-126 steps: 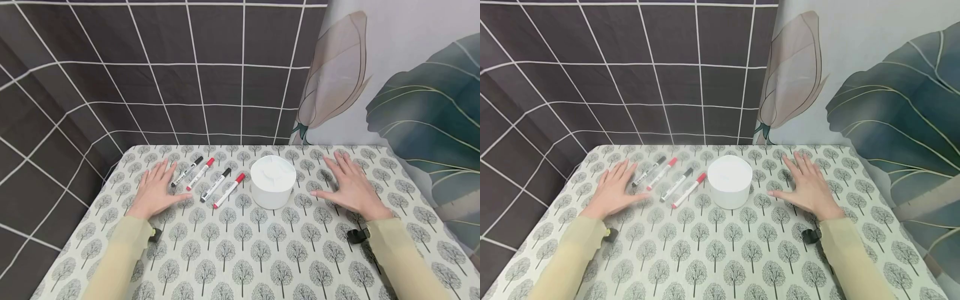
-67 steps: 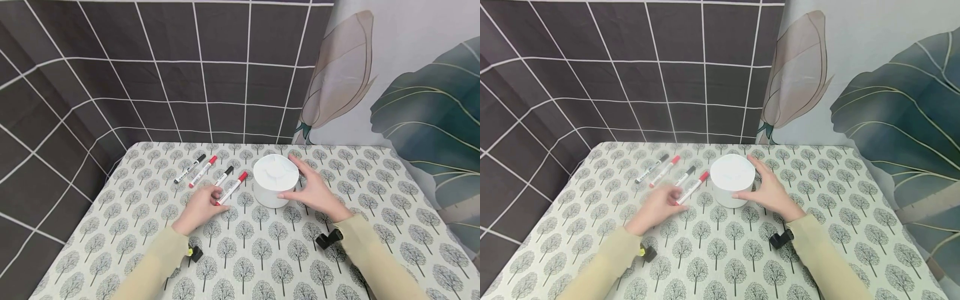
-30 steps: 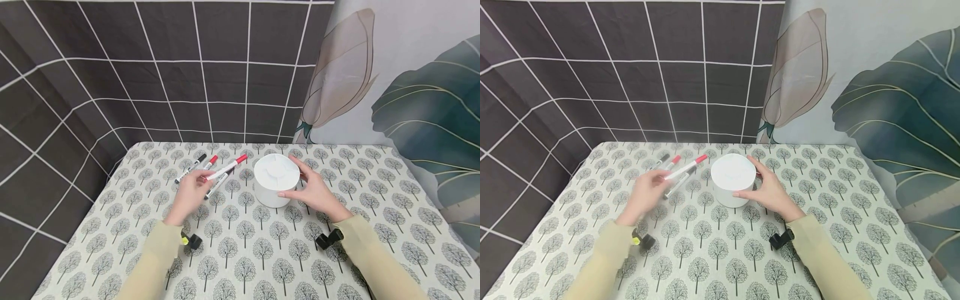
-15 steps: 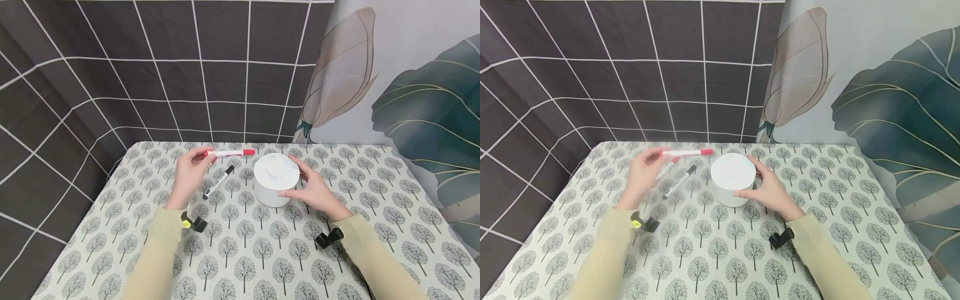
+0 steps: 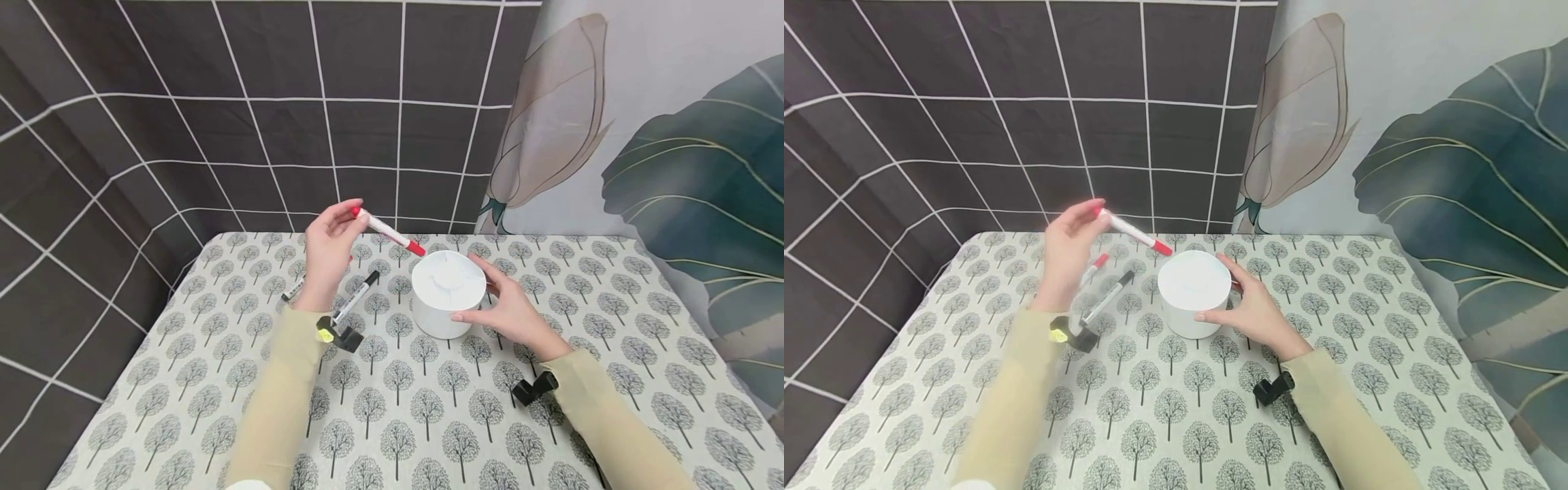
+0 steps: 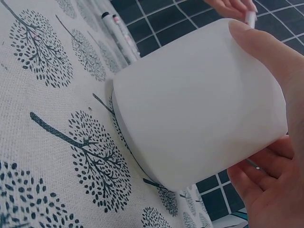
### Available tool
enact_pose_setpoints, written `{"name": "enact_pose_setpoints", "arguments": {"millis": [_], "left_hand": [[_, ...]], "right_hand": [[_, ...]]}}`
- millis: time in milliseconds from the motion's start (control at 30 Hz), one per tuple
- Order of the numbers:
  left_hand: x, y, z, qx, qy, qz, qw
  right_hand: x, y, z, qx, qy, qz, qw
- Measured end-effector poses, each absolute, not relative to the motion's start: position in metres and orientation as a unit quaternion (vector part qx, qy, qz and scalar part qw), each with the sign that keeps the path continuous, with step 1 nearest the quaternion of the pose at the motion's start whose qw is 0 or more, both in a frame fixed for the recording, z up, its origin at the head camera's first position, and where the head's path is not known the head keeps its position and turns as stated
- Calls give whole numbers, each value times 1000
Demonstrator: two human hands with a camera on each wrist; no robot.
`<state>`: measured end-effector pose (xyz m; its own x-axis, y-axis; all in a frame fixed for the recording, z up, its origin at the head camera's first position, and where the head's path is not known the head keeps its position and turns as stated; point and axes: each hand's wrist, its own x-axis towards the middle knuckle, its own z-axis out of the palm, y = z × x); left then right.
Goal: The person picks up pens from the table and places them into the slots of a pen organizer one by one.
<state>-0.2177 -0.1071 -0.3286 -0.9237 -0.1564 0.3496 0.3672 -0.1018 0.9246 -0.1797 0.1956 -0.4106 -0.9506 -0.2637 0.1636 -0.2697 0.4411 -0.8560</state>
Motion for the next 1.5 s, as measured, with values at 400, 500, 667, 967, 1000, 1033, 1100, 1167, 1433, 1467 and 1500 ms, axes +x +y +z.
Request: {"name": "enact_pose_setpoints", "arguments": {"millis": [400, 500, 667, 967, 1000, 1033, 1100, 1167, 1433, 1467, 1500], "left_hand": [[-234, -63, -349, -113, -667, -727, 118], [-237, -57, -357, -121, -668, -727, 105], [-240, -53, -363, -129, -664, -730, 92], [-236, -80, -365, -124, -653, -738, 115], [-236, -85, -364, -123, -653, -738, 119], [-235, -91, -363, -121, -651, -739, 122], [-232, -101, -360, -116, -646, -743, 130], [-229, -111, -356, -107, -643, -746, 137], [-216, -149, -346, -76, -651, -737, 165], [-215, -154, -346, -70, -653, -736, 167], [-213, -159, -346, -67, -653, -735, 170]], "right_hand": [[-181, 194, -411, 158, -850, 503, -1], [-181, 193, -410, 160, -851, 500, 0], [-182, 192, -410, 161, -850, 501, 3], [-179, 192, -409, 155, -849, 504, 2], [-179, 193, -409, 154, -850, 504, 1], [-179, 193, -409, 154, -850, 503, 0], [-179, 193, -409, 153, -851, 503, -1], [-178, 193, -409, 153, -851, 503, -3], [-179, 195, -411, 146, -852, 503, -4], [-179, 195, -411, 147, -851, 503, -2], [-179, 195, -412, 148, -851, 504, -1]]}}
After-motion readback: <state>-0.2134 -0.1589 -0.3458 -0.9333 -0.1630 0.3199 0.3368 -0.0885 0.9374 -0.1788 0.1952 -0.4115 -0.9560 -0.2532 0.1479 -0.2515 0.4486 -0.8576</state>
